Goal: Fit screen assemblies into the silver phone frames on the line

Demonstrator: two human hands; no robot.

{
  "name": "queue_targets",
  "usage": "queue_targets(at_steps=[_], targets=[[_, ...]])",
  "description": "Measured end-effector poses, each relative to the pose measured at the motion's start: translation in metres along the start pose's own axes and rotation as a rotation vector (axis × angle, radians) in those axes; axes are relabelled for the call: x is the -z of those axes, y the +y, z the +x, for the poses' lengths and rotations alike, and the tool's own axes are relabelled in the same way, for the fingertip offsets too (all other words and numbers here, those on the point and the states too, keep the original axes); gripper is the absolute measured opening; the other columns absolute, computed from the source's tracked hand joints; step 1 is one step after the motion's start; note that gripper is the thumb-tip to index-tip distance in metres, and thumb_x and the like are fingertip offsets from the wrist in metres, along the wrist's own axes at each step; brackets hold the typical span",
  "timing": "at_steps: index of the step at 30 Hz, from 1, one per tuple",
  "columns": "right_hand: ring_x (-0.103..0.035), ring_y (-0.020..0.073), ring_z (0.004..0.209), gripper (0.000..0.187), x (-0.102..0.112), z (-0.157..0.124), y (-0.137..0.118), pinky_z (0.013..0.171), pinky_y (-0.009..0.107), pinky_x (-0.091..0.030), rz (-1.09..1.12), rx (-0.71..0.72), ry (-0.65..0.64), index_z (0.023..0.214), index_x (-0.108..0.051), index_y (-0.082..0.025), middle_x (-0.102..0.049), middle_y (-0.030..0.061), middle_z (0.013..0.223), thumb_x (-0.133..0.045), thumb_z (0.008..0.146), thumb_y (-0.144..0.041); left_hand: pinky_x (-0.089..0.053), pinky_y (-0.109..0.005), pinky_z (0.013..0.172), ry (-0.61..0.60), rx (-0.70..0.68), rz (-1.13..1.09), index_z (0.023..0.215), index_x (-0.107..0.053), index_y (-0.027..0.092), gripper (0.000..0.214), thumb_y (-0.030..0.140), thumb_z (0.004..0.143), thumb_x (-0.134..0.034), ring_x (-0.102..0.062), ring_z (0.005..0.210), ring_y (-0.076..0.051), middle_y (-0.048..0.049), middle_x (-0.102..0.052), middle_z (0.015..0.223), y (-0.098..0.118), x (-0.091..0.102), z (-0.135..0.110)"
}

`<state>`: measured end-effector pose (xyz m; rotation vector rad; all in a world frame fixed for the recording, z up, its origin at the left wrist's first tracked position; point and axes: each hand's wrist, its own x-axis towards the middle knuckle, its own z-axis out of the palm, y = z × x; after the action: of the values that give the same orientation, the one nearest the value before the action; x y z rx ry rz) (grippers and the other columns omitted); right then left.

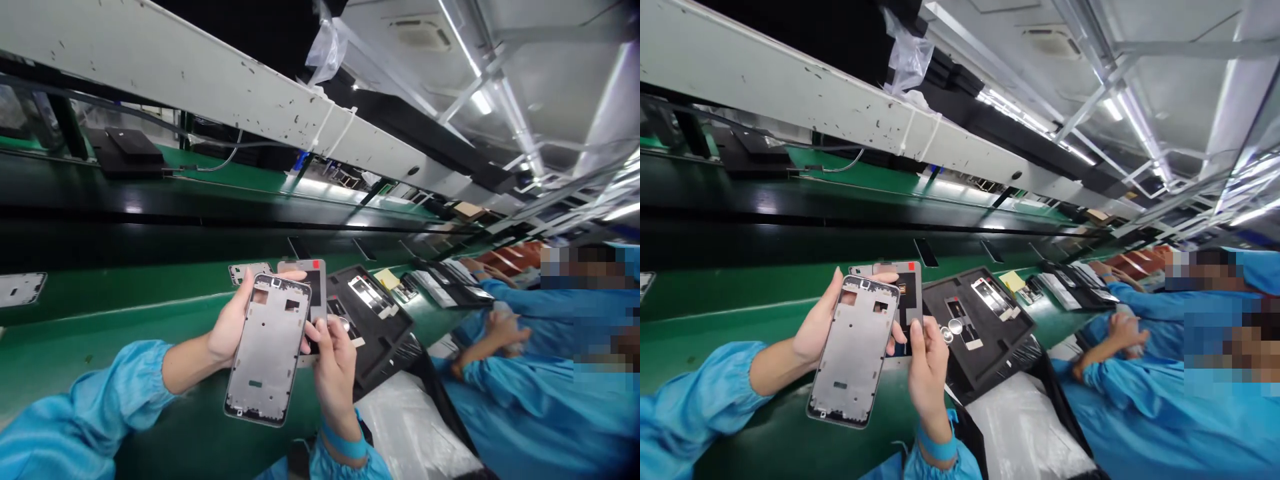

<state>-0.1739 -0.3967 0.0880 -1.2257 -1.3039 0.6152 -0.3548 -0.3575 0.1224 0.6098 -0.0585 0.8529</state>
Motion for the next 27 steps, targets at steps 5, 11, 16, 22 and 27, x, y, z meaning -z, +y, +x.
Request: queue_targets(at_steps=[5, 11, 16, 22, 27], targets=[[-0.076, 0.0278, 0.115, 0.040, 0.002, 0.009, -0.013, 0.096, 0.046, -0.063, -0.039, 0.144, 0.064, 0.142, -0.064, -0.028, -0.076, 0.0112, 0.130, -0.062, 0.108, -0.049, -0.060, -0.040, 0.085, 0.047, -0.059, 0.281, 0.167, -0.043, 0.015, 0.096, 0.085, 0.101, -0.043, -0.078, 0.086, -0.027, -0.0161, -0.081, 0.101, -0.014, 0.010, 0.004], [-0.061, 0.0313, 0.149, 0.045, -0.005, 0.014, -0.028, 0.126, 0.060, -0.048, 0.085, 0.097, 0.039, 0.148, -0.061, -0.026, -0.063, 0.0147, 0.158, -0.053, 0.112, -0.053, -0.062, -0.042, 0.092, -0.009, -0.309, 0.855, 0.163, -0.053, 0.020, 0.075, 0.071, 0.111, -0.035, -0.074, 0.106, -0.028, -0.0221, -0.065, 0.147, -0.027, 0.018, 0.001], [-0.068, 0.0310, 0.142, 0.038, -0.017, 0.015, -0.034, 0.122, 0.061, -0.053, 0.243, 0.120, 0.147, 0.136, -0.063, -0.025, -0.070, 0.0156, 0.150, -0.063, 0.108, -0.051, -0.061, -0.048, 0.106, -0.150, -0.536, 1.119, 0.173, -0.039, 0.032, 0.067, 0.061, 0.113, -0.040, -0.067, 0.128, -0.032, -0.0189, -0.035, 0.176, -0.034, 0.031, 0.002], [-0.075, 0.0285, 0.128, 0.031, -0.020, 0.021, -0.038, 0.113, 0.053, -0.060, 0.228, 0.129, 0.184, 0.120, -0.070, -0.023, -0.078, 0.0135, 0.134, -0.070, 0.105, -0.050, -0.046, -0.061, 0.127, -0.199, -0.563, 1.292, 0.178, -0.023, 0.033, 0.076, 0.063, 0.112, -0.042, -0.034, 0.164, -0.044, -0.0182, -0.026, 0.181, -0.033, 0.037, 0.001], [-0.078, 0.0232, 0.105, 0.024, -0.014, 0.031, -0.041, 0.099, 0.043, -0.063, 0.194, 0.166, 0.174, 0.099, -0.069, -0.023, -0.078, 0.0069, 0.108, -0.074, 0.103, -0.046, -0.034, -0.059, 0.135, -0.300, -0.612, 1.421, 0.180, -0.014, 0.027, 0.083, 0.061, 0.111, -0.045, -0.027, 0.168, -0.041, -0.0217, -0.019, 0.182, -0.030, 0.038, 0.003]])
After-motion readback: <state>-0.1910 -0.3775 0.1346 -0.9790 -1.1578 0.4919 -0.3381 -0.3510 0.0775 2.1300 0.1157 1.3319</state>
